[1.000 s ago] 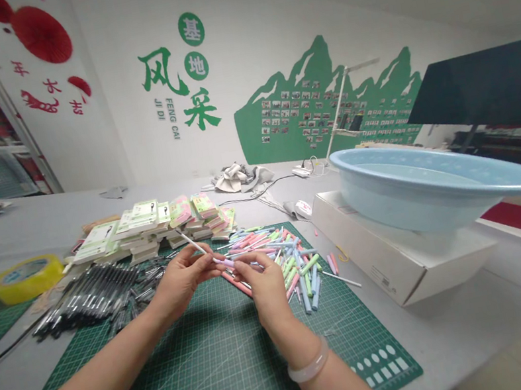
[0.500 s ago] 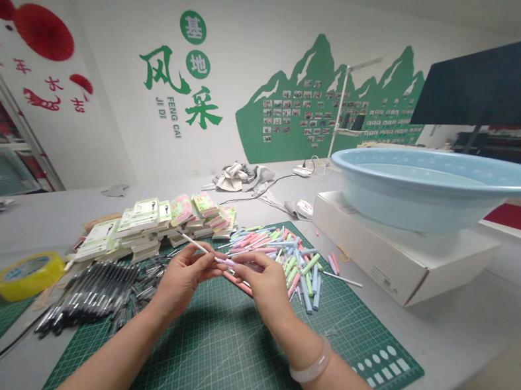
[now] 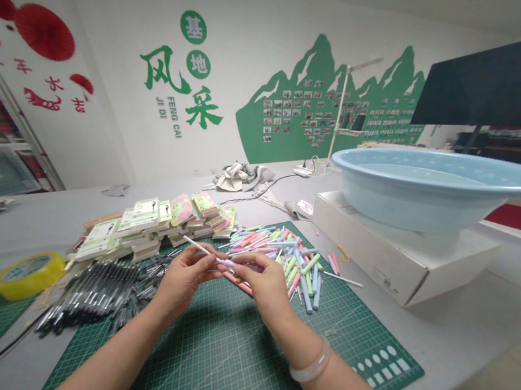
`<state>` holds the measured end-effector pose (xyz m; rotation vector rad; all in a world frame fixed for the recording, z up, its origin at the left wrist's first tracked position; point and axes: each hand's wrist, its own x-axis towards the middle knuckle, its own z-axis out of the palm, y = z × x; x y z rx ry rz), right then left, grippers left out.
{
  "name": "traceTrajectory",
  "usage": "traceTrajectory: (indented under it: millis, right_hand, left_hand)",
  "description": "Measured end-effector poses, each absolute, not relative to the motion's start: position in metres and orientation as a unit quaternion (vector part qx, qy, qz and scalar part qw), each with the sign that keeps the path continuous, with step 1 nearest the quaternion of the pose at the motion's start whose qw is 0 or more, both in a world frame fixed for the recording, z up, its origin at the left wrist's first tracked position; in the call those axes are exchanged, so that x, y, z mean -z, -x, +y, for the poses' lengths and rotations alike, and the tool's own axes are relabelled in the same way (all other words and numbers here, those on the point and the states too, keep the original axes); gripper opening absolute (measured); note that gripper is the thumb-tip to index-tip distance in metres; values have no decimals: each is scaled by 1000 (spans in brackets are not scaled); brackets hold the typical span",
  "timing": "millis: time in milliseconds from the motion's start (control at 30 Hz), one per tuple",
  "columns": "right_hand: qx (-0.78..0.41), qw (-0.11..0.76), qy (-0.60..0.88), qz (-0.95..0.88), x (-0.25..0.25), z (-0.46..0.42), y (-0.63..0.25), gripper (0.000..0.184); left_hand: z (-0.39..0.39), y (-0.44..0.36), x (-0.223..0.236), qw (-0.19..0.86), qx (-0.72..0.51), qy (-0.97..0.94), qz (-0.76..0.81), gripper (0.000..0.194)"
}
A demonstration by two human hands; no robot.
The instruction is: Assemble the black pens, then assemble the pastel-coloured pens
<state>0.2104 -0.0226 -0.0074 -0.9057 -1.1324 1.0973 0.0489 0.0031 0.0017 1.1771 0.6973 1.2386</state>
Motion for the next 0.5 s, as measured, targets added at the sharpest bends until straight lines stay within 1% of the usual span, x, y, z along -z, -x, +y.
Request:
traceTrajectory:
  millis: [300, 500]
  right_hand:
    - [-486, 616, 388, -483, 9, -22, -210, 20]
    - [-480, 616, 400, -480, 7, -21, -211, 20]
  left_hand:
    - [1, -50, -4, 603, -540, -502, 306, 27]
    - [4, -49, -2, 594, -545, -504, 310, 23]
